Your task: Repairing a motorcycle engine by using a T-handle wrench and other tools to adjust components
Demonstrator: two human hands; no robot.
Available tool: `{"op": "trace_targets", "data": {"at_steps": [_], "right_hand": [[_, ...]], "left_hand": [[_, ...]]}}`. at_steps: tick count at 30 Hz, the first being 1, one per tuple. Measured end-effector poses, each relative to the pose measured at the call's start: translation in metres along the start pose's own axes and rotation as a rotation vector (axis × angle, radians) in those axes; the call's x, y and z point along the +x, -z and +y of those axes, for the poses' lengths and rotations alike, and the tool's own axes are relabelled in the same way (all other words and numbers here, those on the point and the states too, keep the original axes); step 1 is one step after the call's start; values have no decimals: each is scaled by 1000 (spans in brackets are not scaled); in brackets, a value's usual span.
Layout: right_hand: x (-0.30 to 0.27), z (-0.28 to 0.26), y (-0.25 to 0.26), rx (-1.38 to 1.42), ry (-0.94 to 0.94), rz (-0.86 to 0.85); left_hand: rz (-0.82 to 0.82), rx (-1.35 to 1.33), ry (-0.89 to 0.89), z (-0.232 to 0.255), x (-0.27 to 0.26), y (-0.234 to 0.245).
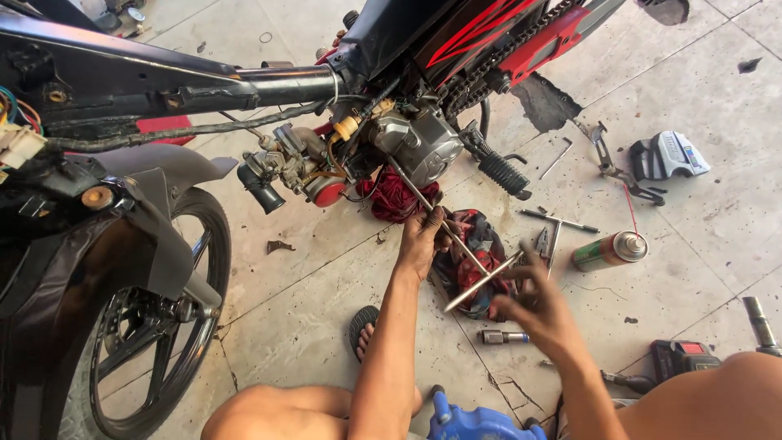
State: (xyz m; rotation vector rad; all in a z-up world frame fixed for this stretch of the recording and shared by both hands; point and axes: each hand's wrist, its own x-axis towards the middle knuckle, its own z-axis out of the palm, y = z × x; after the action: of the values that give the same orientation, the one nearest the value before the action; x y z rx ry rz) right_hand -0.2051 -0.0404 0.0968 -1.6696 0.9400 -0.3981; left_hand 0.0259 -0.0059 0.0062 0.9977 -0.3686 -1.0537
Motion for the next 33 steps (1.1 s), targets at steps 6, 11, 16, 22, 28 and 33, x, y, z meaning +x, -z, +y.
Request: {"op": "trace_targets", "data": {"at_steps": [6,11,16,22,28,33], "right_hand": [[-12,-13,-1,43,-70,-28],[-7,-2,-29,-504,188,167],[39,66,-51,54,-309,404],[36,95,-52,652,-437,325],[35,54,-50,-846,568,622],[81,104,-72,-800,648,491]], "left_hand": [[41,63,15,-3,-1,1],[58,31,9,-8,2,-3],[175,91,-52,-23,7,-7],[198,118,-34,-28,11,-3],[195,83,-67,-18,4,-12],[183,87,-79,-18,-2,-12]]}}
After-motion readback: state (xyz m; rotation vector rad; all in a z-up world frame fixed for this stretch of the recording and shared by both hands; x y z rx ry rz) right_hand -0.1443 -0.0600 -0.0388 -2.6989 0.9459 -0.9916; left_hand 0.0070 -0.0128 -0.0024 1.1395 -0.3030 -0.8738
